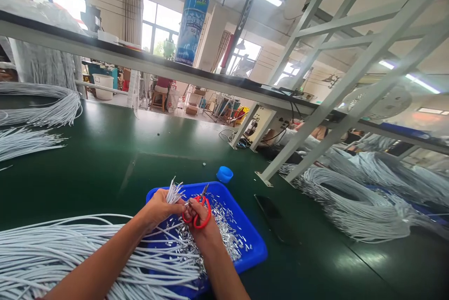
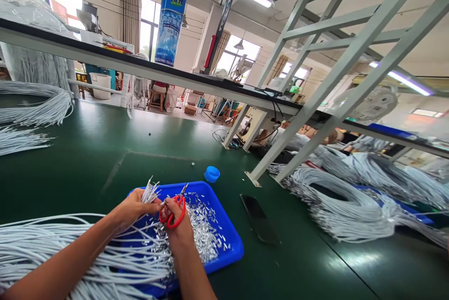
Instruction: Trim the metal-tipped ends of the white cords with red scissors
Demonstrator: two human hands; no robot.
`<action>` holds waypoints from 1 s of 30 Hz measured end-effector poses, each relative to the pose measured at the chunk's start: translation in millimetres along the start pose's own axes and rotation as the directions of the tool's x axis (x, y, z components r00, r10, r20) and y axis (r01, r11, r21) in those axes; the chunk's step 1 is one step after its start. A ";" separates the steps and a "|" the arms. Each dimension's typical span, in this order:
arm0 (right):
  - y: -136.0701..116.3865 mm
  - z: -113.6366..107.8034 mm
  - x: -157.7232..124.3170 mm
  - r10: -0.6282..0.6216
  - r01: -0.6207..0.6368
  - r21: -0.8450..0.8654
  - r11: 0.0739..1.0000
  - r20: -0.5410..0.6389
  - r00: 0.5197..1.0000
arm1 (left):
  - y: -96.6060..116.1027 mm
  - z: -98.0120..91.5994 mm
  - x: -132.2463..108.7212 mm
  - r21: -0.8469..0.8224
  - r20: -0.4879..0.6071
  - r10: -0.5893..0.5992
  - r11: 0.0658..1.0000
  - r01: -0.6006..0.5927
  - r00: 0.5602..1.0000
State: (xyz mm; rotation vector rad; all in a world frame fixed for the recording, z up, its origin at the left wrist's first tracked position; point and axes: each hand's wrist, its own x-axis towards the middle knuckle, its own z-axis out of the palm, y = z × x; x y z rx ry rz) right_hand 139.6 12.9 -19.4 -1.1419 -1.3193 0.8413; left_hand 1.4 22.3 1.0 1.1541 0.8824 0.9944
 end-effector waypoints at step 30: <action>-5.5 -16.6 -3.6 -0.140 0.238 -0.437 0.867 0.245 0.959 | 11.2 -21.4 7.0 -0.041 -0.066 -0.198 0.980 0.196 0.978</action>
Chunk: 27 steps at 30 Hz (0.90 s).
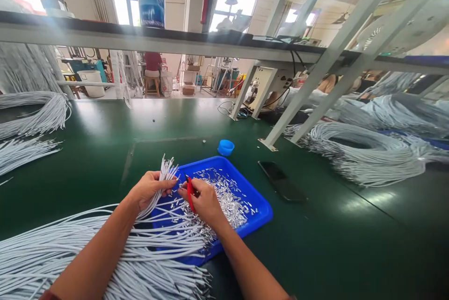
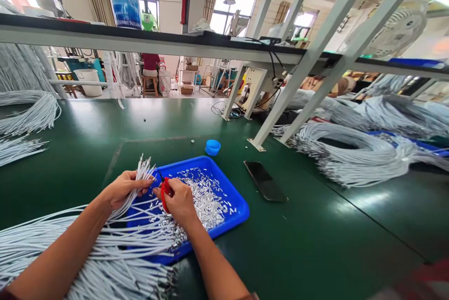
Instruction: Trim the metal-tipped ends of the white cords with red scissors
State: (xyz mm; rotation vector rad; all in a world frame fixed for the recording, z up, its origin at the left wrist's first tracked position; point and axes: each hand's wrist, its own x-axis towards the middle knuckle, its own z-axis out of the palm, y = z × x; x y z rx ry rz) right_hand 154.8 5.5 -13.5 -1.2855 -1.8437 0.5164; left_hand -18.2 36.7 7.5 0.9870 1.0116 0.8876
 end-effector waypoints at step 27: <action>10.3 -0.5 -3.2 0.107 -0.090 -0.122 0.988 0.141 0.984 | -1.3 1.8 -1.4 -0.012 0.059 0.049 0.999 -0.049 0.997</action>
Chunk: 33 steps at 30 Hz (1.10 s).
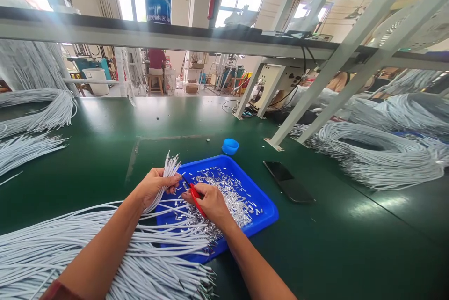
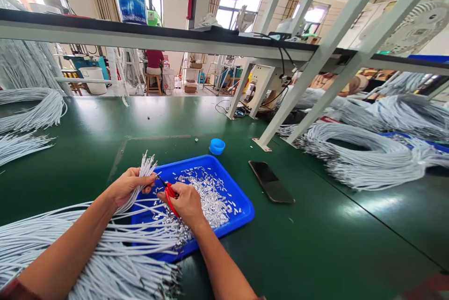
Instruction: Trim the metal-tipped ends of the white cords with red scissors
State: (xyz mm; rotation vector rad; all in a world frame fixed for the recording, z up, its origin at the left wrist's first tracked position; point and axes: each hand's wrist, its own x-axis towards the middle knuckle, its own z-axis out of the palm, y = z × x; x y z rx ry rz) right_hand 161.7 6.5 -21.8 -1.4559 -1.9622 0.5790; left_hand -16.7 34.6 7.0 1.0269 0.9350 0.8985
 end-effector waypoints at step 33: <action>5.6 -2.8 9.6 0.233 -0.095 0.595 0.798 -0.158 0.960 | -7.4 4.2 -0.2 0.006 0.012 -0.049 0.999 0.049 0.999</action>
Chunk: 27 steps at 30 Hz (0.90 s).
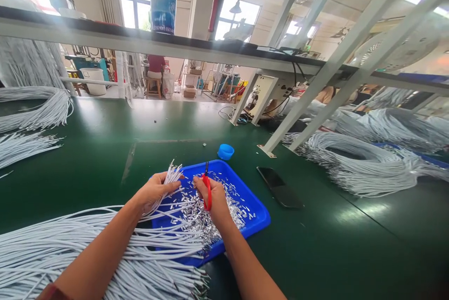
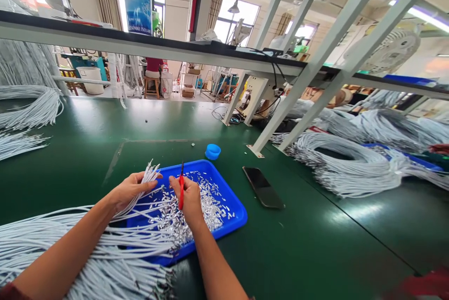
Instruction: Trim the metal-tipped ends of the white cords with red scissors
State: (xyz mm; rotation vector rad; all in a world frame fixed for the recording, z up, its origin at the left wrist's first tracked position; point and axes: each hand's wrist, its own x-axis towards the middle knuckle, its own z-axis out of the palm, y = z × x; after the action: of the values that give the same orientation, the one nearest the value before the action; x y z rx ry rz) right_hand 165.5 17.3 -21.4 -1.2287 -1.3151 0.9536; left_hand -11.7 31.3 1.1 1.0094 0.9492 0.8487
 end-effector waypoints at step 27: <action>-4.3 -13.2 -7.3 -0.044 0.204 -0.591 0.780 0.273 0.961 | 2.0 3.9 -0.7 0.275 -0.131 0.275 0.933 -0.232 0.953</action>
State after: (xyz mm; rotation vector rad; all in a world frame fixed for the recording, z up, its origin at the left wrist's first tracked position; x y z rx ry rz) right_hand 177.3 8.2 -16.8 -1.5136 -1.9875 0.5963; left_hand -8.6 30.1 4.0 1.3217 1.1067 1.0579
